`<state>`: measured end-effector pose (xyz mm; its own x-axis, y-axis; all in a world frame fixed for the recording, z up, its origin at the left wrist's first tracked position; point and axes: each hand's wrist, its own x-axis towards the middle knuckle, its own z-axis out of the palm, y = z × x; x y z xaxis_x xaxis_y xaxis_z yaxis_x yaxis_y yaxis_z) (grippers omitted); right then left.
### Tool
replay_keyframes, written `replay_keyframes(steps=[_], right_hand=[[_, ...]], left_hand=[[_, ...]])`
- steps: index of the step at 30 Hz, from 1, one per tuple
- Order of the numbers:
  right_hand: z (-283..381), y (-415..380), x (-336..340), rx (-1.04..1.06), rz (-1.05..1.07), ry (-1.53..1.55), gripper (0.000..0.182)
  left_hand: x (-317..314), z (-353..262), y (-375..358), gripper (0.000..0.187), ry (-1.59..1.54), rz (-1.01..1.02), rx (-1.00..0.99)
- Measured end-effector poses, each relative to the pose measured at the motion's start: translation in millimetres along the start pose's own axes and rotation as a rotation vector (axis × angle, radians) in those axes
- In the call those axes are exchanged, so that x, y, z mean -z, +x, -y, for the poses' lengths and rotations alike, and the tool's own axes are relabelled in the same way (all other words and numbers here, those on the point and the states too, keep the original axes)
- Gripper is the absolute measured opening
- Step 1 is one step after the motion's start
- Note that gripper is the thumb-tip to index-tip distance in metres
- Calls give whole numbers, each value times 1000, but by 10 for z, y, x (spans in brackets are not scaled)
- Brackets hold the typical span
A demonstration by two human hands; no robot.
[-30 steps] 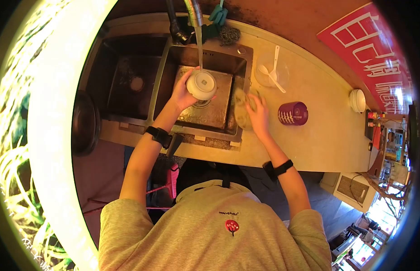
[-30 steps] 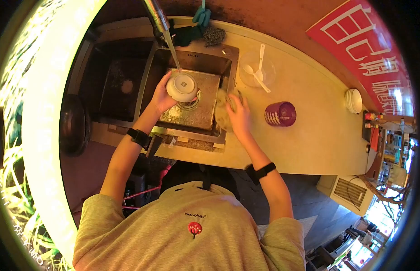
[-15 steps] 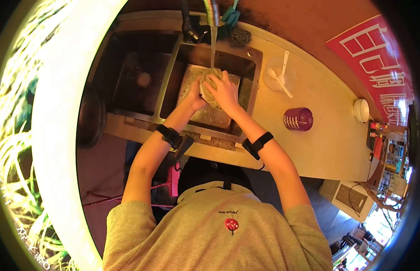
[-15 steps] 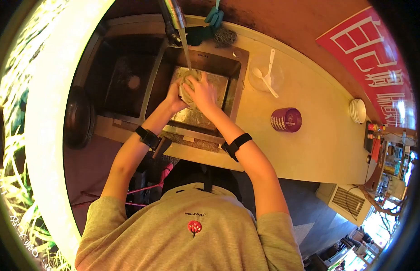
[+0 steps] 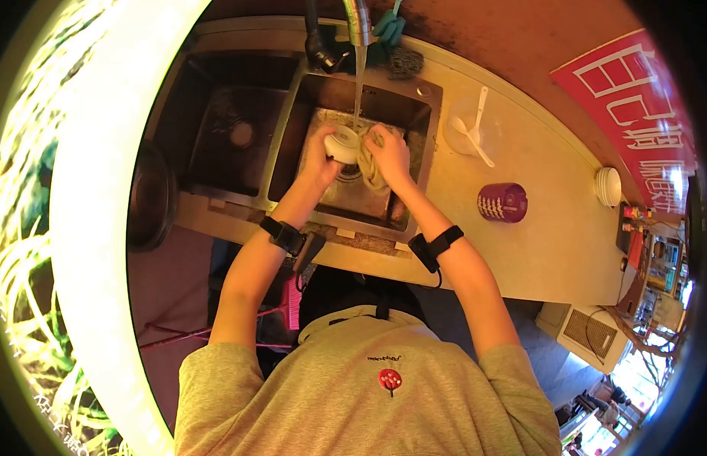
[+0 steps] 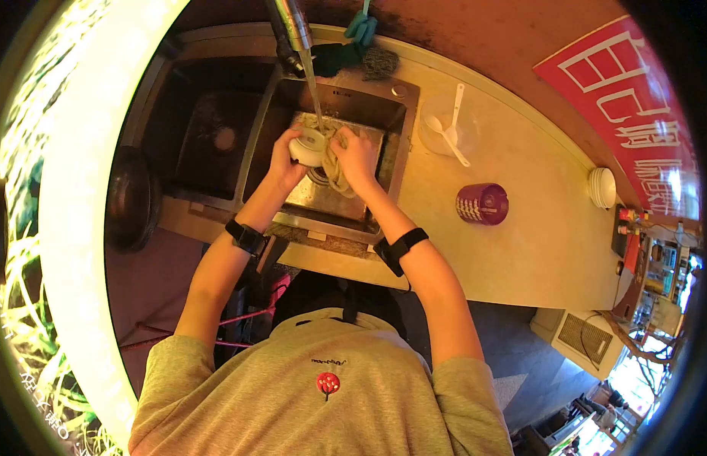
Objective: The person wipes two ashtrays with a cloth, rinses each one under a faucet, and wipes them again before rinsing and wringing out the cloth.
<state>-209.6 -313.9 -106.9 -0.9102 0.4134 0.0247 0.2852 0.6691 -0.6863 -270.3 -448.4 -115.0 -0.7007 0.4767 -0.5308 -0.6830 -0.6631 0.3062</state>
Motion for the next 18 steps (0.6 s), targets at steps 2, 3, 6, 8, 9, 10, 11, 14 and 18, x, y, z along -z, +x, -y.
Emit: replay_keyframes(steps=[2, 3, 6, 8, 9, 10, 11, 14, 18], right_hand=[[56, -131, 36, 13, -17, -3, 27], [118, -178, 43, 27, -25, -8, 25], [199, -266, 63, 70, -10, -22, 22], [245, -270, 71, 94, 13, -27, 22], [268, -265, 76, 102, 25, -30, 22], [278, -251, 78, 110, 36, -32, 22], [225, -197, 44, 115, 7, -34, 23], [-70, -84, -17, 104, -58, -53, 24], [-261, -203, 390, 58, -53, -157, 26]], left_hand=[[-32, 8, 17, 46, -30, -69, -30], [-34, 42, 45, 39, -25, -73, -43], [32, 91, 107, 30, -52, -92, 80], [65, 168, 94, 31, 3, -103, 96], [61, 204, 81, 32, 30, -109, 105], [88, 244, 126, 35, 111, -151, 36], [113, 261, 136, 38, 175, -144, 30], [-154, 210, -188, 41, 317, -83, 22], [-136, 18, -169, 38, 274, 111, 155]])
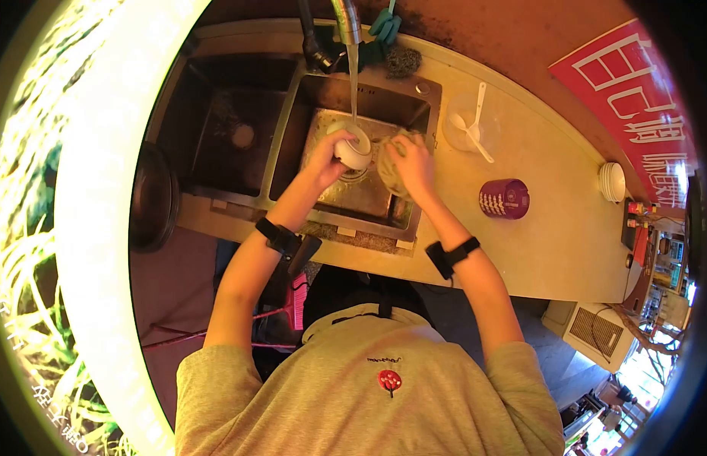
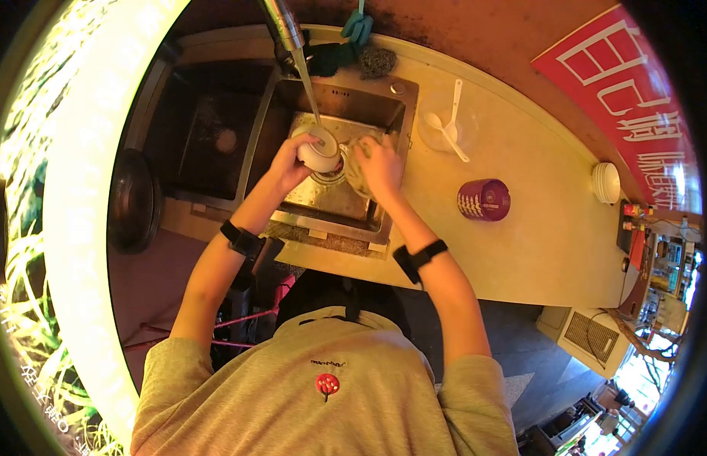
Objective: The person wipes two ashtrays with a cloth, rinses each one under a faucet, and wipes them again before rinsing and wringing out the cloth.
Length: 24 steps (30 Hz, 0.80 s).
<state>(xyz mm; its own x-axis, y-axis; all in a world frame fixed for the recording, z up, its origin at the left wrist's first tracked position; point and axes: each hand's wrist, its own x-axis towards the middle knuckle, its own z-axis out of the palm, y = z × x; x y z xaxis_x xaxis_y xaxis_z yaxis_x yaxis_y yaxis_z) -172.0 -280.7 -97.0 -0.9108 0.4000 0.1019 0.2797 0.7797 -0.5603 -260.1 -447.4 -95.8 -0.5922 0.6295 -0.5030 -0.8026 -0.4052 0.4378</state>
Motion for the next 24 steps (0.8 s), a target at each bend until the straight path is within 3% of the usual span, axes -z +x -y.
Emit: replay_keyframes(steps=[1, 7, 10, 13, 16, 19, 24], right_hand=[[-57, -73, 141, -2, 15, -41, 26], [-616, -383, 441, 24, 37, -482, 31], [-510, -420, 525, 278, -280, -646, 36], [-293, -273, 390, 264, -148, -135, 37], [110, -44, 287, -656, 453, 1131, 40], [213, 195, -88, -695, 550, 1693, 41], [373, 271, -325, -643, 448, 1425, 26]], left_hand=[[23, -53, 21, 37, -39, 62, 59], [77, -49, 141, 34, 313, -184, -56], [70, 6, 209, 33, 769, -341, -194], [-50, 74, 152, 32, 1312, -359, -431], [-101, 172, 101, 30, 1787, -128, -696], [-133, 210, -65, 32, 2069, 84, -940], [-69, 73, -182, 28, 2244, -19, -1336]])
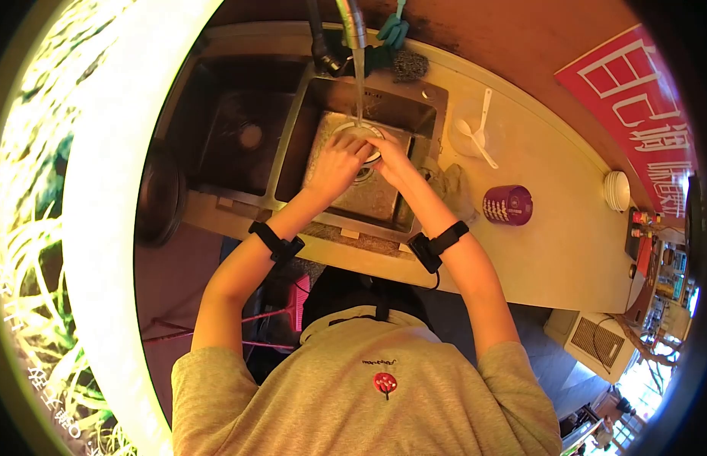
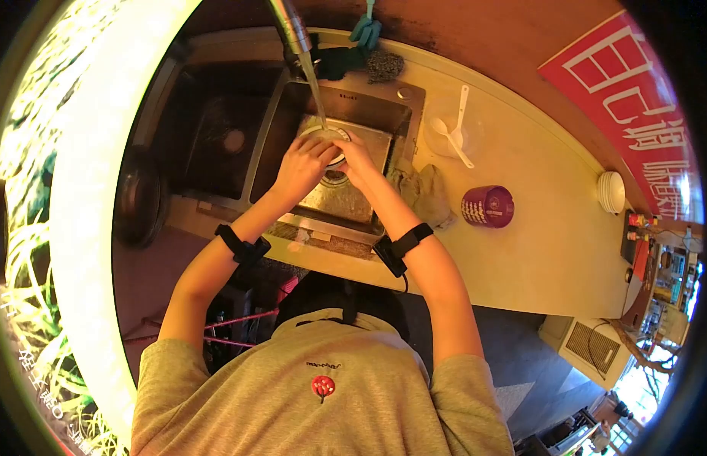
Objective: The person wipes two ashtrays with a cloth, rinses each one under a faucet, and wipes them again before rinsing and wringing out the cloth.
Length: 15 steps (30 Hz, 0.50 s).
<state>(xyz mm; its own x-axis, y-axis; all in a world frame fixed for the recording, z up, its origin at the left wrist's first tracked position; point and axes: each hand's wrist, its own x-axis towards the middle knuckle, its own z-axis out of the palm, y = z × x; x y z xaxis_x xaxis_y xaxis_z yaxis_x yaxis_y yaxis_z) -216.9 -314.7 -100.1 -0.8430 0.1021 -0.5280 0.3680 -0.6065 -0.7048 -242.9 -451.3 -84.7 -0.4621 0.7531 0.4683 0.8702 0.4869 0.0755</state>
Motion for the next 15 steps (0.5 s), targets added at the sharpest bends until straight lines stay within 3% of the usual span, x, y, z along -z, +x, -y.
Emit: replay_keyframes(steps=[2, 5, 6, 13, 15], right_hand=[[-51, 49, -51, 10, -23, -14, 28], [-77, 168, -80, 144, -152, -60, 29], [-99, 238, -63, 257, -146, -76, 26], [-161, 372, 73, 424, -303, -489, 20], [-123, 326, 109, 408, -370, -592, 21]], left_hand=[[97, 49, -25, 22, 167, -34, 9], [242, 121, -80, 31, 36, 179, 72], [232, 145, -113, 25, 16, 167, 19], [233, 157, -95, 17, -174, 97, -106], [184, 246, -100, 23, -297, 74, 139]])
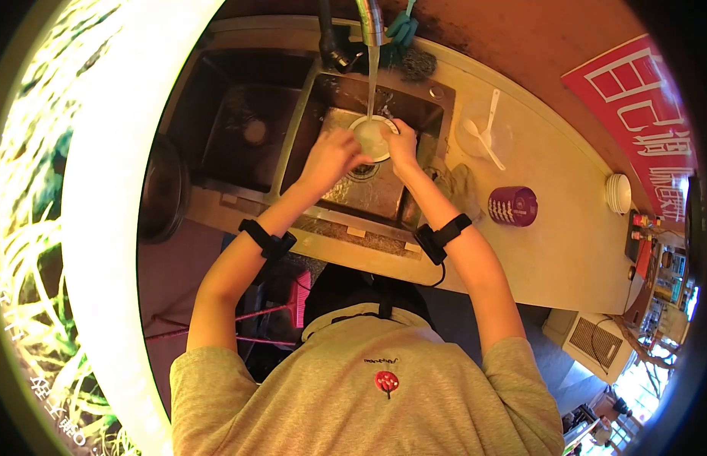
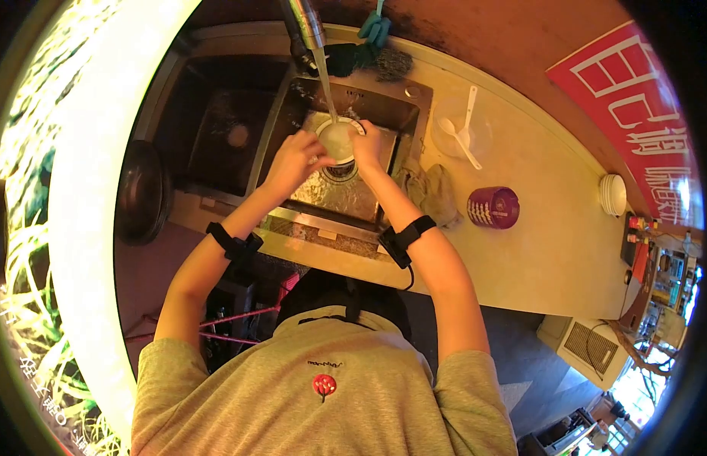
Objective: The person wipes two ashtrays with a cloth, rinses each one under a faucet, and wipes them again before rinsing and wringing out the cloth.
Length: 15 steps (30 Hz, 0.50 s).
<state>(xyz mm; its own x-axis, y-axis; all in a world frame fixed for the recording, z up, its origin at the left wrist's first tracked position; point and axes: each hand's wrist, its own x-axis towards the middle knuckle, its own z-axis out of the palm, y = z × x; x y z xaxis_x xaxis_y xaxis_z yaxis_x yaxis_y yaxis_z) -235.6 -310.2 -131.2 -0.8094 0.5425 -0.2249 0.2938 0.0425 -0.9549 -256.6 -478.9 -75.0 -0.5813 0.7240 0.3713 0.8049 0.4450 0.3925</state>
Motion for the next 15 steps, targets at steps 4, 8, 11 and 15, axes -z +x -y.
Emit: replay_keyframes(steps=[4, 8, 11, 15], right_hand=[[-34, -6, 75, -32, -15, -208, 25], [-110, 31, 40, -56, 72, -192, 36], [-262, 43, 7, -71, 140, -126, 37], [-181, -21, 35, -54, 211, -113, 34]], left_hand=[[-293, 186, 98, 35, -300, -125, 343], [-453, 336, 214, 28, -197, 99, 356], [-355, 316, 286, 20, -9, 234, 356], [-258, 318, 276, 15, -60, 321, 309]])
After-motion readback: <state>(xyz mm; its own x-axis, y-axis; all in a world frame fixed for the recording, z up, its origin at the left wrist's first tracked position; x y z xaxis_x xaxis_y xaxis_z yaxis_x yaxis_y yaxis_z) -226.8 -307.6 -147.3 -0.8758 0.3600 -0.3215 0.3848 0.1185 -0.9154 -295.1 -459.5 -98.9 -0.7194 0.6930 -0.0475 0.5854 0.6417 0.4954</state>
